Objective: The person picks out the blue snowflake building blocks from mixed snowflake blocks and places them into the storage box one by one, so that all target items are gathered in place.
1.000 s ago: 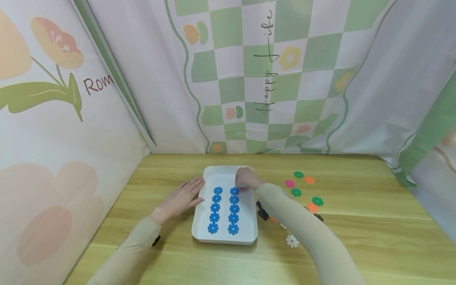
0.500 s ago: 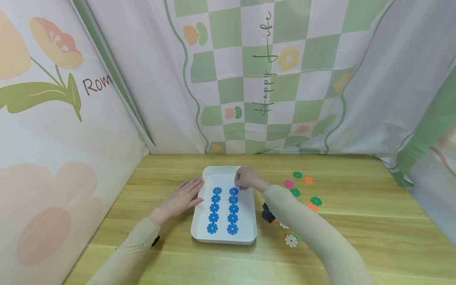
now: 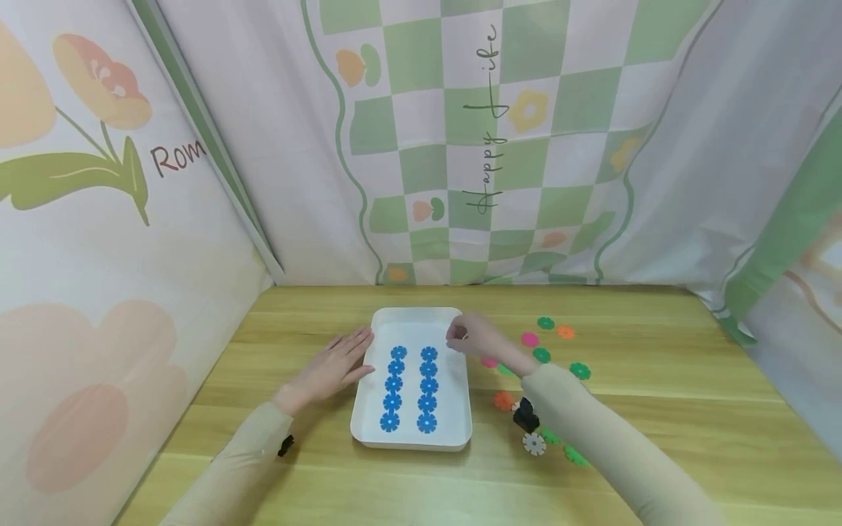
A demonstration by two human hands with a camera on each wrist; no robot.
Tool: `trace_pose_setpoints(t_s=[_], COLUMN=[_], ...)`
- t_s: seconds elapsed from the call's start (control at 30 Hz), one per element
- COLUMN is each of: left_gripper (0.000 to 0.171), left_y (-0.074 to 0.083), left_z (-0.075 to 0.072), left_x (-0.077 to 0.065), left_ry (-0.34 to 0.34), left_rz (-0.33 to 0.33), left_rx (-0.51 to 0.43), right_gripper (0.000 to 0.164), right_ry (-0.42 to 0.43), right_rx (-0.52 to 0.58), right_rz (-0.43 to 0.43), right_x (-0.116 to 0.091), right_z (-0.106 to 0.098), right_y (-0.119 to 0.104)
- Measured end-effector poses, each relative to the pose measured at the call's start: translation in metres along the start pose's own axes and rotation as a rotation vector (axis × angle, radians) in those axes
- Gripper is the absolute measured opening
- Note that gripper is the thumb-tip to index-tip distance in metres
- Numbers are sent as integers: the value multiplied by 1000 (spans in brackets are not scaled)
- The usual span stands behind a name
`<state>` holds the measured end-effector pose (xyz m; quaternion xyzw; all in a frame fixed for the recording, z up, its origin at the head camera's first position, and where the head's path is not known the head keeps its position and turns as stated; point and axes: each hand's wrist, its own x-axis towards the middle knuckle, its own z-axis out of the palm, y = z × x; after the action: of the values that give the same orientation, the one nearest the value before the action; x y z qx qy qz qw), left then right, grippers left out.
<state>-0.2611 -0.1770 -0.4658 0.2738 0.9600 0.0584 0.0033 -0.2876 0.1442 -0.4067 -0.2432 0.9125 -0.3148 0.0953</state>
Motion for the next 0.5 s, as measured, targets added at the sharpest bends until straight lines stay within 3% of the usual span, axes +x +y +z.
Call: trace_pose_setpoints(t_s=[0.23, 0.5], left_gripper=[69, 70], left_y=[-9, -22], left_z=[-1, -2], left_x=[-2, -7], left_ry=[78, 136], left_rz=[-24, -120], left_rx=[-45, -34], right_gripper=[21, 37], right_ry=[116, 241], right_rx=[-116, -255], right_rz=[-68, -67], right_x=[-24, -56], right_z=[0, -6], right_y=[9, 35])
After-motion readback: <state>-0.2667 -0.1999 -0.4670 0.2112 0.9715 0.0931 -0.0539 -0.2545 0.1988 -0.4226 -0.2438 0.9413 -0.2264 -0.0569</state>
